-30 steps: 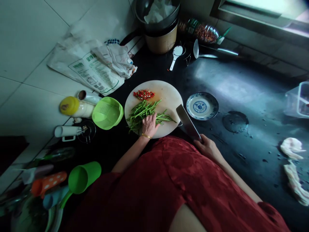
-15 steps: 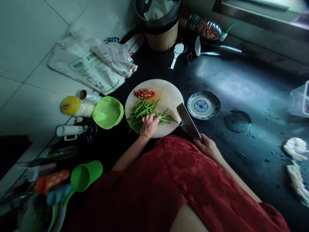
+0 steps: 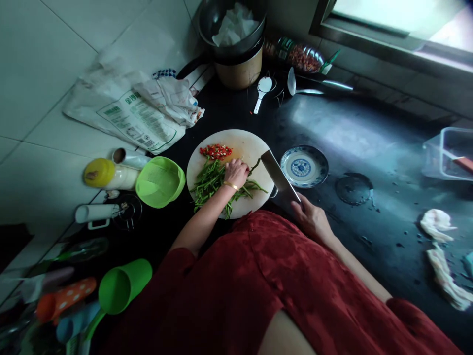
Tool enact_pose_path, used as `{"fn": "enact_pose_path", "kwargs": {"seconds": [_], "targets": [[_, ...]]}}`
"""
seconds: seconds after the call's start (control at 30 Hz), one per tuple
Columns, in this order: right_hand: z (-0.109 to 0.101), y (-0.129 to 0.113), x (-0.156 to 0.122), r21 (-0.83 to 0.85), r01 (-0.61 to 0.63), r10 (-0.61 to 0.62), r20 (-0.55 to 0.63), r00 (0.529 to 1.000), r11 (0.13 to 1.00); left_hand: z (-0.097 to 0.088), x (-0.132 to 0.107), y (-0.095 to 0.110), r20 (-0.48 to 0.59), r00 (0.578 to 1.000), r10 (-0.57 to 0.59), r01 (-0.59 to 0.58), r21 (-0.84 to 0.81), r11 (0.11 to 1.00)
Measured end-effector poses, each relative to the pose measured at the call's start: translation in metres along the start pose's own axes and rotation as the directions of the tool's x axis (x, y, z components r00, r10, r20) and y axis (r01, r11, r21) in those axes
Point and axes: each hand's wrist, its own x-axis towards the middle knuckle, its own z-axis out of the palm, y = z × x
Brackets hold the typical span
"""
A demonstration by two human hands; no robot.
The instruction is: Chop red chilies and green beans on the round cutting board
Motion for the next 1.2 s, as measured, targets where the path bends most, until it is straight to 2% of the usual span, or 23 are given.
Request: {"fn": "enact_pose_path", "kwargs": {"seconds": [0.13,0.23,0.37,0.7,0.8,1.0,1.07,1.2], "targets": [[-0.005,-0.011,0.015,-0.120,0.119,-0.120,0.003,0.993,0.986,0.019,0.024,0.005,0.081,0.996,-0.049,0.050,-0.019,0.999],[-0.004,-0.020,0.022,-0.174,0.184,-0.176,0.065,0.982,0.967,0.027,0.030,0.002,0.080,0.996,-0.042,0.045,-0.045,0.998],[0.002,-0.028,0.027,-0.265,0.179,-0.137,0.170,0.976,0.948,0.026,0.029,-0.001,0.090,0.996,-0.024,0.029,-0.061,0.998],[0.005,-0.045,0.042,-0.508,0.182,-0.021,0.306,0.952,0.842,0.028,0.029,-0.003,0.078,0.997,0.027,-0.021,-0.081,0.997],[0.011,-0.048,0.051,-0.520,0.189,-0.026,0.303,0.953,0.833,0.027,0.027,-0.002,0.086,0.996,0.013,-0.007,-0.062,0.998],[0.005,-0.044,0.048,-0.427,0.184,-0.090,0.230,0.969,0.885,0.017,0.003,-0.002,-0.030,0.996,-0.079,0.077,-0.074,0.994],[0.001,-0.045,0.042,-0.404,0.201,-0.117,0.224,0.968,0.892,0.016,-0.004,-0.004,-0.003,0.995,-0.095,0.095,-0.068,0.993],[0.002,-0.046,0.036,-0.389,0.249,-0.140,0.287,0.948,0.887,0.021,-0.005,-0.006,0.062,0.991,-0.116,0.119,-0.041,0.992]]}}
